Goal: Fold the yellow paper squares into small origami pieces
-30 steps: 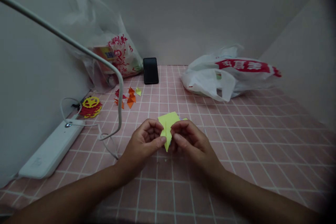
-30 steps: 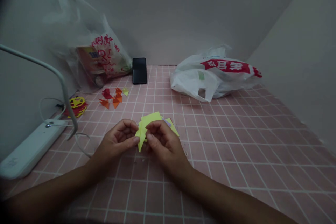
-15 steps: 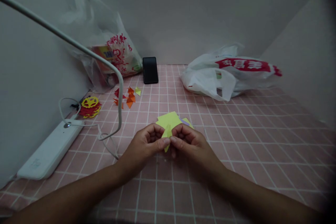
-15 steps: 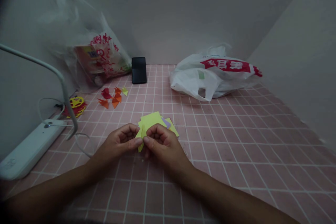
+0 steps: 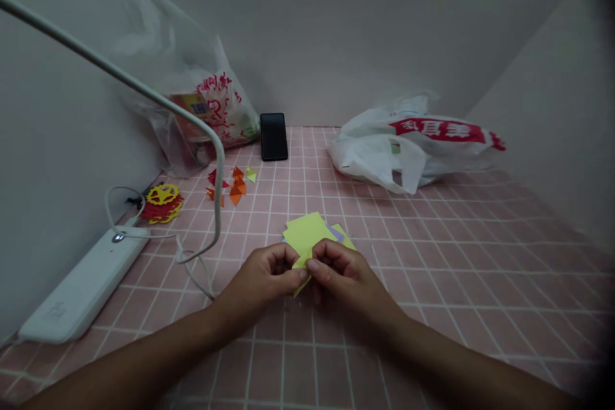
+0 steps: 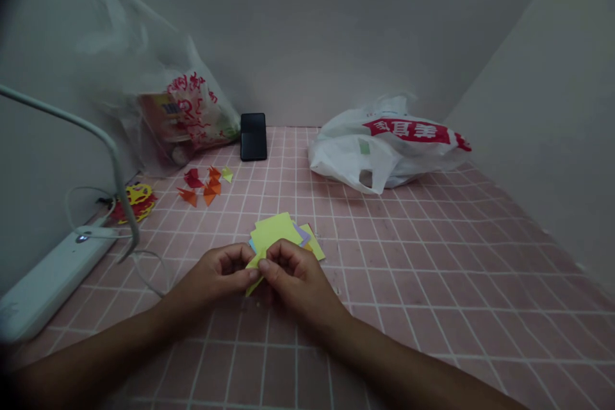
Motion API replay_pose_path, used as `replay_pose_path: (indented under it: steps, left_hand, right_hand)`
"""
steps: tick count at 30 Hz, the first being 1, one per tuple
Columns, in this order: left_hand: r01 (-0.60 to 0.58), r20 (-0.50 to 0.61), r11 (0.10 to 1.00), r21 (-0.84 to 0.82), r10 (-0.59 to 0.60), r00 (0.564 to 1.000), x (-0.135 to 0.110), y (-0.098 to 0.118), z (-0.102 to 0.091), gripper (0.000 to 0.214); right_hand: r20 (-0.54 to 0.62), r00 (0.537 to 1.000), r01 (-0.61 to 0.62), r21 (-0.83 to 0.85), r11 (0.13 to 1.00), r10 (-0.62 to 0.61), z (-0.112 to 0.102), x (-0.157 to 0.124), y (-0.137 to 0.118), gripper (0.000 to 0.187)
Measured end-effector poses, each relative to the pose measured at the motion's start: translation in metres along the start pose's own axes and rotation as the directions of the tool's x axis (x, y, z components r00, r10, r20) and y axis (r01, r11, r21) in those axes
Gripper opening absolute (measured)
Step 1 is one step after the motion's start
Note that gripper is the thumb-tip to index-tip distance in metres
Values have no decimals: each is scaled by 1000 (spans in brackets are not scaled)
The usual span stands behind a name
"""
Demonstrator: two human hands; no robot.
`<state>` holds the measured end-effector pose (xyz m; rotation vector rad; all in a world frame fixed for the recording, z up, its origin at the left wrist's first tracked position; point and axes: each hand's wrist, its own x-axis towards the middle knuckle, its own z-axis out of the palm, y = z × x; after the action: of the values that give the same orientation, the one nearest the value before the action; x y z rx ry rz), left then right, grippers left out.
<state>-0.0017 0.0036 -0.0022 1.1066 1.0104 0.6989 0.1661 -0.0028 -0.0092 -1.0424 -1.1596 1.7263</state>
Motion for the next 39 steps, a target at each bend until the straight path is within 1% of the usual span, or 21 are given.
replay_pose_path:
  steps: [3,5,7,9,11,13,16,19,20,22,24,27,31,35,39]
  left_hand:
    - [43,24,997,69,-45,999,0,2,1,22]
    - [67,55,996,51,-70,996,0,3,2,23]
    - [75,65,997,-4,-75,995,1,3,1,24]
    - [53,38,997,-48,-51,998,2,3,0,24]
    - [7,-15,999,-44,-8,1000,3,3,-2,22]
    - [-34,-61,999,-15,33,998,3,4,-4,21]
    - [-60,-103,997,52,65,993,2,8,-3,21]
    - [-72,-109,993,95,82,991,1,12,-1,22]
    - [-76,-108,992,97,86,990,0,13,0,21]
    - [-82,-115,993,83,91,989,1,13,0,20]
    - [-88,-133,993,76,98,986,1,14,0,20]
    - [-115,-146,988,104,130,981,1,14,-1,19]
    - [-137,-112,978,160,155,981,0,16,-2,17]
    - [-127,-105,984,128,141,985,0,18,-3,17]
    - [-146,-97,977,153,162,982,0,18,-5,17]
  right_hand:
    - [-16,1000,11,2,1000,-11,-1,1,1,26]
    - [-32,999,7,2,1000,-7,-3,1,2,25]
    - [-58,998,-2,-10,1000,1,-4,1,1,25]
    - [-87,996,9,-20,1000,-10,-5,1,0,25]
    - [-98,995,31,-15,999,-33,-6,2,-1,26]
    - [-91,995,42,2,999,-41,-6,3,-2,26]
    - [-55,998,28,-9,1000,-29,-6,4,-2,25]
    - [-42,999,10,-65,998,-13,-7,4,1,22]
    - [-57,998,7,-92,996,-12,-7,3,2,23]
    - [-88,995,38,-125,991,-49,-7,2,4,24]
    - [-99,992,64,-107,992,-74,-7,2,4,25]
    - [-69,994,77,-103,992,-84,-8,2,4,25]
    - [-44,997,56,-124,991,-62,-8,3,3,23]
    - [-74,995,54,-106,993,-62,-7,2,2,26]
    - [-57,997,41,-82,996,-46,-7,2,2,24]
